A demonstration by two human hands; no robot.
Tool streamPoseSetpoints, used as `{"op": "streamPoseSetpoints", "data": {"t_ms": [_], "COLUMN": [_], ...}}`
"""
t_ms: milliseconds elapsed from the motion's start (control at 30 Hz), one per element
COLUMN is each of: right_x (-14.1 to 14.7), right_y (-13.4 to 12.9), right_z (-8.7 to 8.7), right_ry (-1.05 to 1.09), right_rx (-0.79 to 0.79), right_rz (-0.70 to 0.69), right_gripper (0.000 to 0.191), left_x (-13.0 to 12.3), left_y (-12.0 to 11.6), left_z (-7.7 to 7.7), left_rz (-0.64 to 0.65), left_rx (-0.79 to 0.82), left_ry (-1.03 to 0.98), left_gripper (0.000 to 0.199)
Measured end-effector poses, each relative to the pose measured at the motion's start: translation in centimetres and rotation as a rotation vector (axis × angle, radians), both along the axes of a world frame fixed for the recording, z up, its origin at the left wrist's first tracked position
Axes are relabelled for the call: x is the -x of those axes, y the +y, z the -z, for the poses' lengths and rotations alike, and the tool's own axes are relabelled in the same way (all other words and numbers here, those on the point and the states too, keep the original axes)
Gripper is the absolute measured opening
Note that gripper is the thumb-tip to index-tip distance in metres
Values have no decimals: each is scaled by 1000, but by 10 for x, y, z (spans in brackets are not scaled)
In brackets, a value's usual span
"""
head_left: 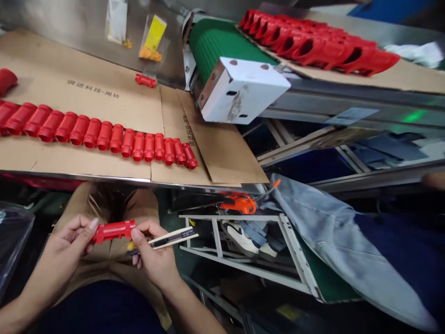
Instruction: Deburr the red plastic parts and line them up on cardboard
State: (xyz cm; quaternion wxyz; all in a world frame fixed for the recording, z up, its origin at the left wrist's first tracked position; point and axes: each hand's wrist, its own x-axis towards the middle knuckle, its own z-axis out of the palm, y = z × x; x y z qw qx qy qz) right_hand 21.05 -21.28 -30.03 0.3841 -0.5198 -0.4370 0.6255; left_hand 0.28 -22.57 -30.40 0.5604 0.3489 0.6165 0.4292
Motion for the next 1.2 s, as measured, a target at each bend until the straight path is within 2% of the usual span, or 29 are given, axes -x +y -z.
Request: {"op": "streamPoseSetpoints", "data": {"t_ms": [167, 267, 400, 467, 567, 633, 767, 867, 967, 1033, 1100, 1200], "right_x": [-6, -5, 1, 4, 5, 6, 10, 9, -2, -13, -22, -25], "right_y": [-19, -24, -26, -27, -26, -27, -29, -29, -27, -24, -22, -20], "right_z": [3, 8, 13, 13, 10, 9, 15, 18, 12, 2, -8, -14], "right_ry": [-347, -313, -329, -339, -363, -382, -493, -615, -542, -438, -351, -222], "right_rx": [-361, -379, -555, -622, -670, -706, -852, -993, -927, -895, -919, -926], "right_rz": [100, 65, 2, -1, -19, -8, 47, -12, -84, -107, -147, -202], "right_gripper": [32, 19, 17, 16, 13, 12, 16, 21, 19, 18, 26, 32], "left_x": [-2, -7, -17, -22, -25, -25, -27, -29, -23, -17, -12, -12], "left_y": [-12, -12, -5, -3, -3, -2, 1, 3, 4, 4, 3, 1], "left_z": [14, 16, 11, 9, 9, 10, 7, 2, 1, 3, 3, -1], "left_rz": [-6, -60, -171, -209, -223, -231, -281, -266, -199, -164, -146, -143], "left_rx": [-188, -217, -75, -86, -210, -235, -96, 35, 127, 135, 110, 97], "left_ry": [60, -52, -181, -143, 32, 40, -237, -384, -474, -484, -480, -493], "left_gripper": [29, 44, 42, 44, 46, 37, 40, 65, 83, 75, 59, 47]}}
